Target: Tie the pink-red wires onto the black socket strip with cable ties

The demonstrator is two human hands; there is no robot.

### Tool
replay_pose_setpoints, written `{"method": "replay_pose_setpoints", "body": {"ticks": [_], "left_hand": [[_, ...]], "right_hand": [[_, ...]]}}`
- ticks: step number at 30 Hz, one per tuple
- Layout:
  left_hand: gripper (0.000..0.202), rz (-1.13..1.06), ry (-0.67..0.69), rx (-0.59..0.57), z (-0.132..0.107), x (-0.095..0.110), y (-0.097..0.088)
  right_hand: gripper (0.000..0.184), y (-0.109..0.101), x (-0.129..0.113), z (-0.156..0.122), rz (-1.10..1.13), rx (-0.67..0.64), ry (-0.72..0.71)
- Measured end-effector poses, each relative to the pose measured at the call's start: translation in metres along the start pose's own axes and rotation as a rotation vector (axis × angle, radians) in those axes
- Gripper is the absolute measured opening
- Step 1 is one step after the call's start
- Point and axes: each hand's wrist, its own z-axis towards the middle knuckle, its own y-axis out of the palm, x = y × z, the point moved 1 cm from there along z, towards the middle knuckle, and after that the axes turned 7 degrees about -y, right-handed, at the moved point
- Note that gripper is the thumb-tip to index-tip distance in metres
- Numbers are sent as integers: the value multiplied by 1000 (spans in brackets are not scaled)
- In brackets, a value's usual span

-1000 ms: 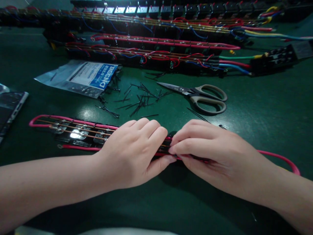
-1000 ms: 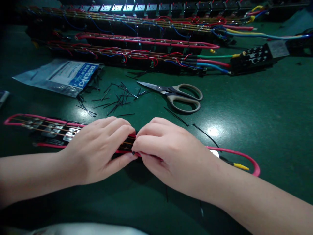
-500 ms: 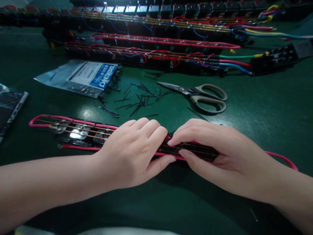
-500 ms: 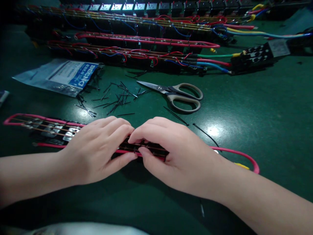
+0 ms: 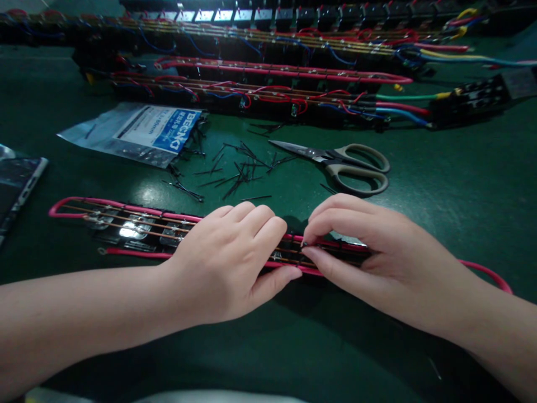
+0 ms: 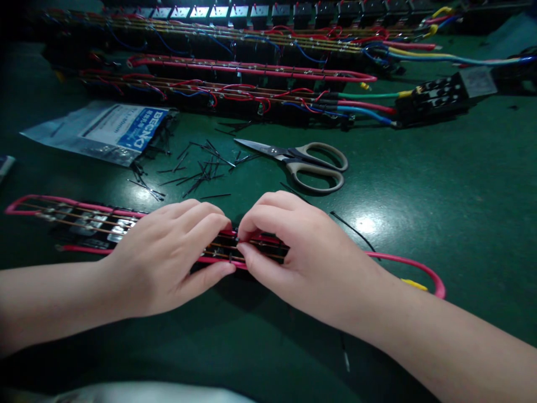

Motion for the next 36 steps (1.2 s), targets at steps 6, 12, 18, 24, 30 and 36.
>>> {"method": "replay_pose_setpoints", "body": {"ticks": [6, 12, 18, 24, 30, 36], "left_hand": [[44, -5, -1, 5, 0, 0, 0], [43, -19, -1, 4, -1, -1, 0], [42, -17, 2, -1, -1, -1, -1], [42, -26, -10, -12, 1, 0, -1], [42, -32, -11, -7, 1, 0, 0], [41, -28, -15, -8, 0, 0, 0]], "right_hand": [[8, 1, -1, 1, 26, -18, -16], [10, -1, -2, 2, 31, -11, -98], [11, -2, -4, 0, 26, -5, -132], [12, 0, -5, -2, -12, 1, -169], [12, 1, -4, -2, -27, 9, -187], [15, 1, -5, -1, -40, 12, -193]]}}
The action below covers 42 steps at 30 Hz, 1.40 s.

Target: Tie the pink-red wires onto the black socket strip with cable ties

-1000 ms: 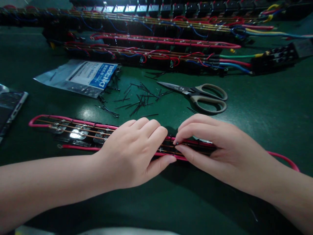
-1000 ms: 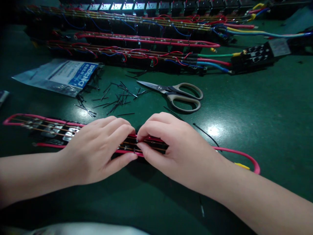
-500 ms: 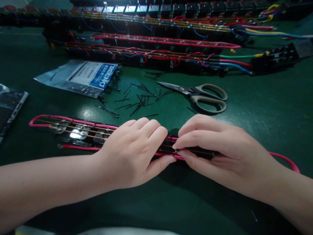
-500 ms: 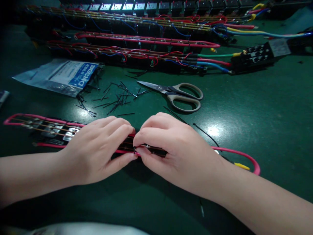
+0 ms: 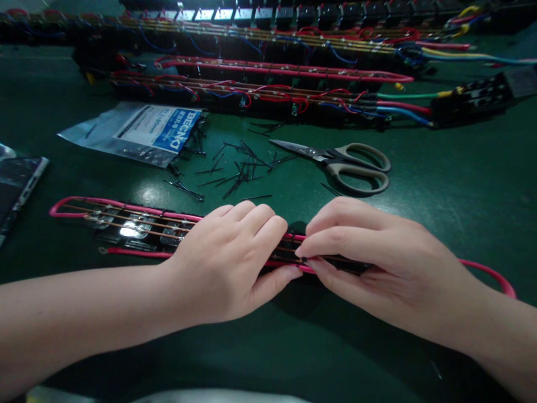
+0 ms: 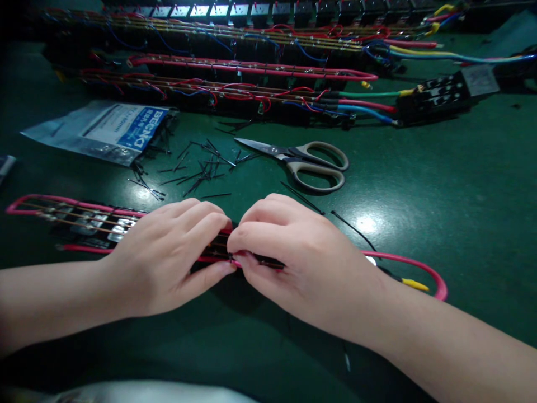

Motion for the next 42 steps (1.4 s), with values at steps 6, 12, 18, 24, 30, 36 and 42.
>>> {"method": "replay_pose_setpoints", "body": {"ticks": [6, 12, 18, 24, 30, 36, 42], "left_hand": [[39, 6, -2, -9, -1, 0, -1], [40, 10, 0, 0, 0, 0, 0], [40, 11, 0, -3, 0, 0, -1], [39, 14, 3, -9, 0, 0, 0], [38, 11, -1, -23, 0, 0, -1], [37, 12, 3, -15, 0, 0, -1], [33, 56, -15, -49, 1, 0, -1]], "right_hand": [[17, 1, -1, -1, -25, -6, 0], [18, 1, 0, 0, -64, -16, -12], [20, 3, -1, -1, -76, -18, -23], [15, 1, -2, 0, 9, -40, -3], [16, 2, 0, -1, 53, -50, -5], [14, 1, 2, -2, 55, -40, 18], [12, 1, 2, 0, 78, -79, 35]]}}
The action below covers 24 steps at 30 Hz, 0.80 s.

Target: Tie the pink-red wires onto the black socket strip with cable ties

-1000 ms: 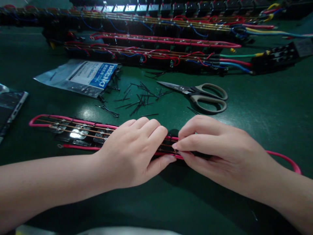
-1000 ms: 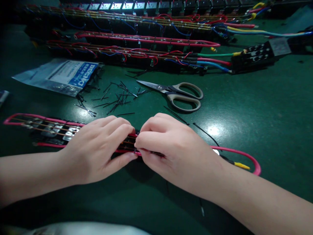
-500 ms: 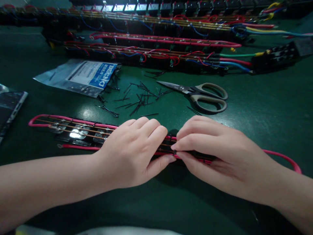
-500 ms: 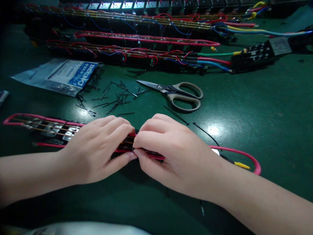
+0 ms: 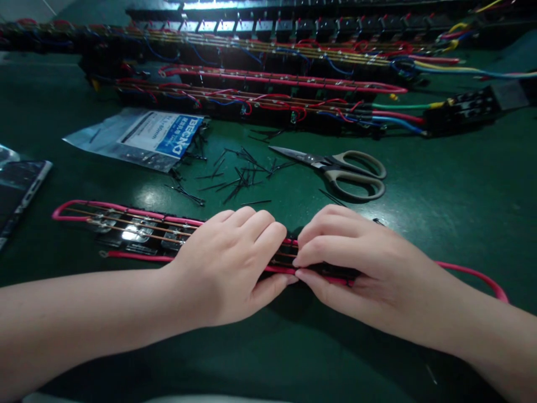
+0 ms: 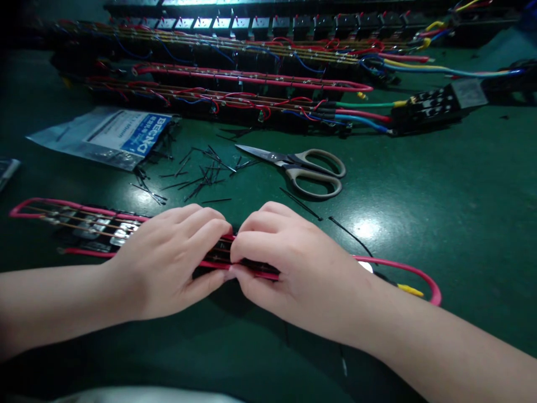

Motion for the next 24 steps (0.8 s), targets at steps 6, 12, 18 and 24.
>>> {"method": "replay_pose_setpoints", "body": {"ticks": [6, 12, 18, 24], "left_hand": [[35, 31, -9, -4, 0, 1, 0], [34, 31, -10, -25, 0, 1, -1], [36, 31, 5, -5, 0, -1, 0], [38, 36, 18, -4, 2, -2, 0]], "right_hand": [[12, -1, -1, 2, 3, -33, 24], [9, 3, -2, 1, 19, -20, 27], [15, 0, -1, 1, 29, -23, 10], [13, -3, 1, 0, 120, 40, 39]]}}
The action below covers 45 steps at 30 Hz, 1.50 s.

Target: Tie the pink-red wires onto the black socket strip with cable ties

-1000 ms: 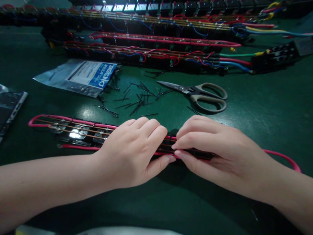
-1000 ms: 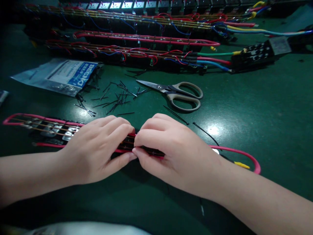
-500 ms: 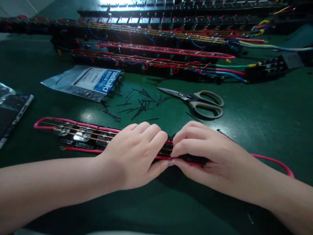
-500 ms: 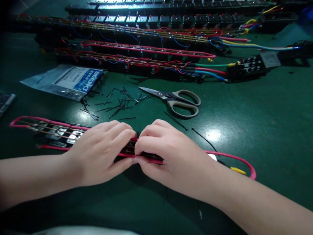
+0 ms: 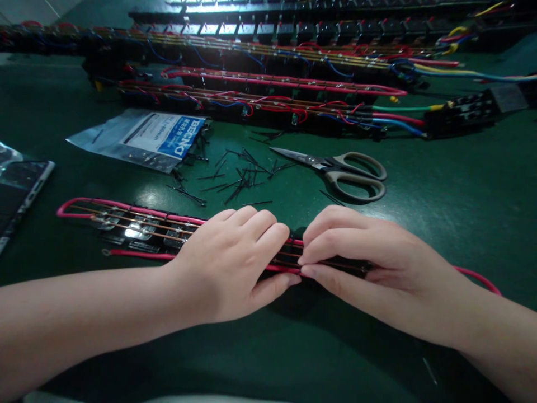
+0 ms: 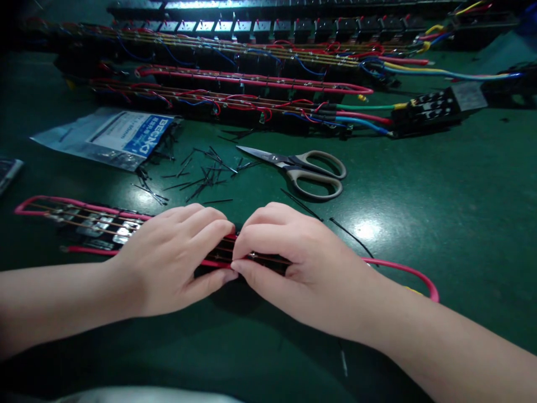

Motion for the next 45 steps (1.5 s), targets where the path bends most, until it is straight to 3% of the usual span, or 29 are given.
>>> {"method": "replay_pose_setpoints", "body": {"ticks": [4, 19, 45], "left_hand": [[38, 2, 0, -1, 0, 1, -1], [38, -9, -14, -2, 0, 1, -1], [37, 34, 5, 26, 1, 0, 1]], "right_hand": [[11, 2, 2, -1, 22, 46, 2], [10, 1, -1, 1, -78, -50, -17], [12, 3, -1, 1, -80, -46, -21]]}}
